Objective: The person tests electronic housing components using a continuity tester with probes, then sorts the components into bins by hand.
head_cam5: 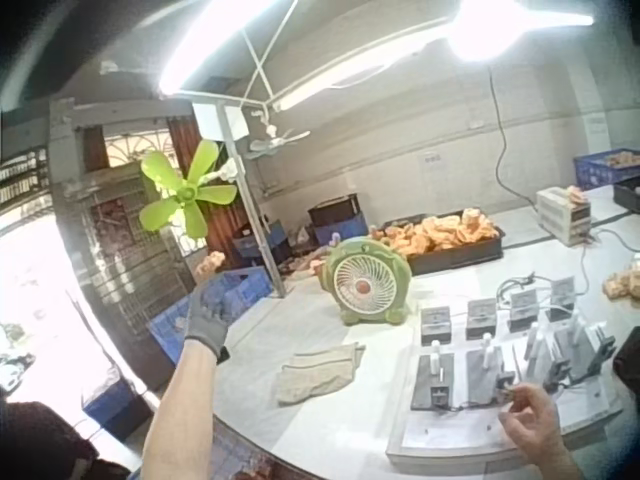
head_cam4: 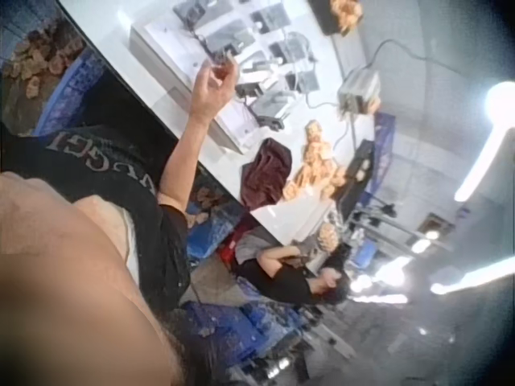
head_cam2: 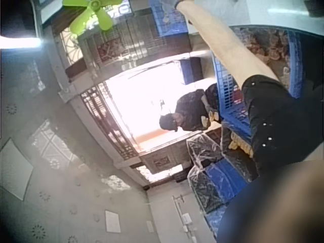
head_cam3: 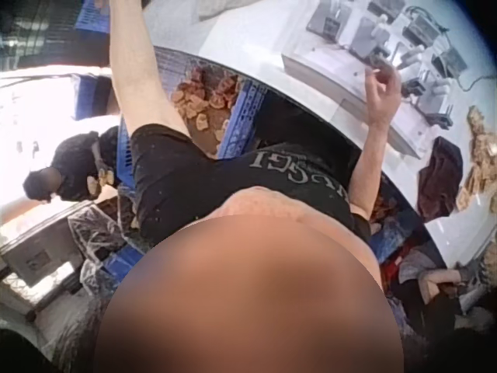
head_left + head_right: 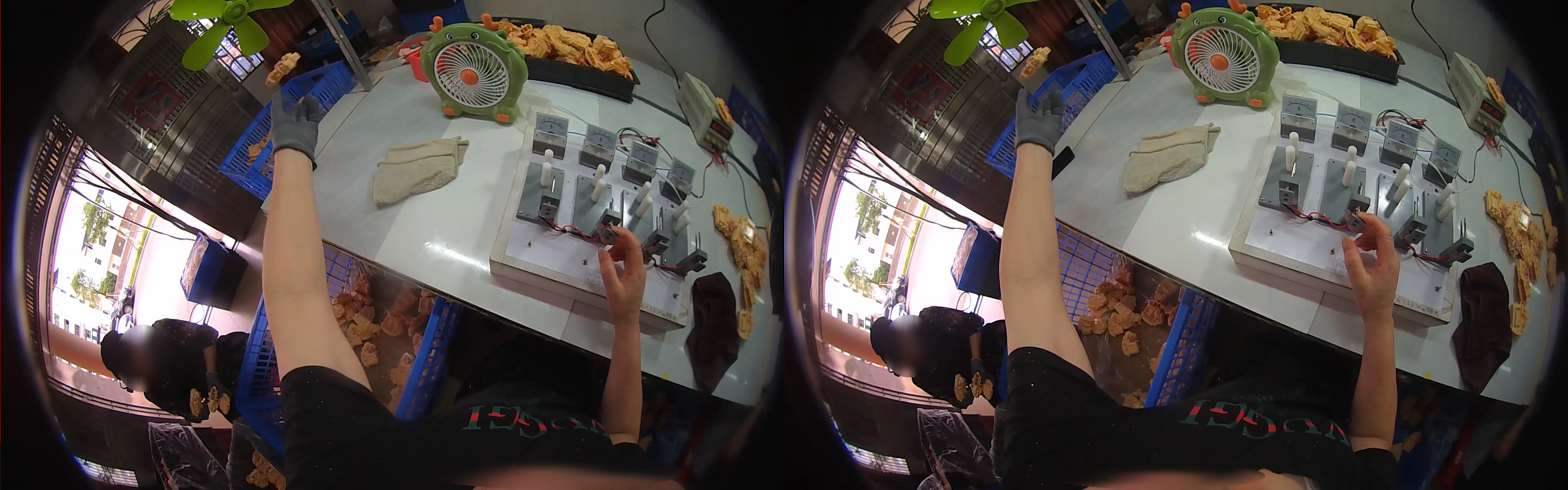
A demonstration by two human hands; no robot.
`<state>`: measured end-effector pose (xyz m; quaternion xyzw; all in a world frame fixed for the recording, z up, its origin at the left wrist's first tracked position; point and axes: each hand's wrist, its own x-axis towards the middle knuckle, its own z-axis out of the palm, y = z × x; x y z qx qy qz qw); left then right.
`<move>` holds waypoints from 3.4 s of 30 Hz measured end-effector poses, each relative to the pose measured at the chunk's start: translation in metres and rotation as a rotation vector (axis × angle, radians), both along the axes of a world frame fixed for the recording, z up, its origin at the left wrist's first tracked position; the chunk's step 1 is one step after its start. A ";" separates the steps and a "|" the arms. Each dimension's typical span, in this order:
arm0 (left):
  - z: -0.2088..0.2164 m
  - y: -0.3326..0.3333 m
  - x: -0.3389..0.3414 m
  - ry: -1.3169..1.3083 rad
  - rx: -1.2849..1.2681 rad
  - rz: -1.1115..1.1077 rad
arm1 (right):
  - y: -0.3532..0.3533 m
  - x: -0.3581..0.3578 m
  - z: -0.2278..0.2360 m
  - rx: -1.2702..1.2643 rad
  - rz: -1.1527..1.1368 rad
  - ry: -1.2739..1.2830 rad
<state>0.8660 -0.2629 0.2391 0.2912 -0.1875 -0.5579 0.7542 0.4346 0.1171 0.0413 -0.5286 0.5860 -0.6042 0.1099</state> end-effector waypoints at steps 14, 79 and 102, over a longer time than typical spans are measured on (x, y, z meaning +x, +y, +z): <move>-0.194 0.159 -0.121 -0.897 -0.099 -0.451 | 0.021 0.008 0.027 0.055 0.021 -0.040; -0.055 0.170 -0.348 -1.382 -0.611 -0.626 | 0.003 0.017 0.024 -0.088 0.007 -0.125; -0.032 0.165 -0.417 -2.517 -0.579 -0.705 | 0.009 0.009 0.020 -0.100 0.071 -0.125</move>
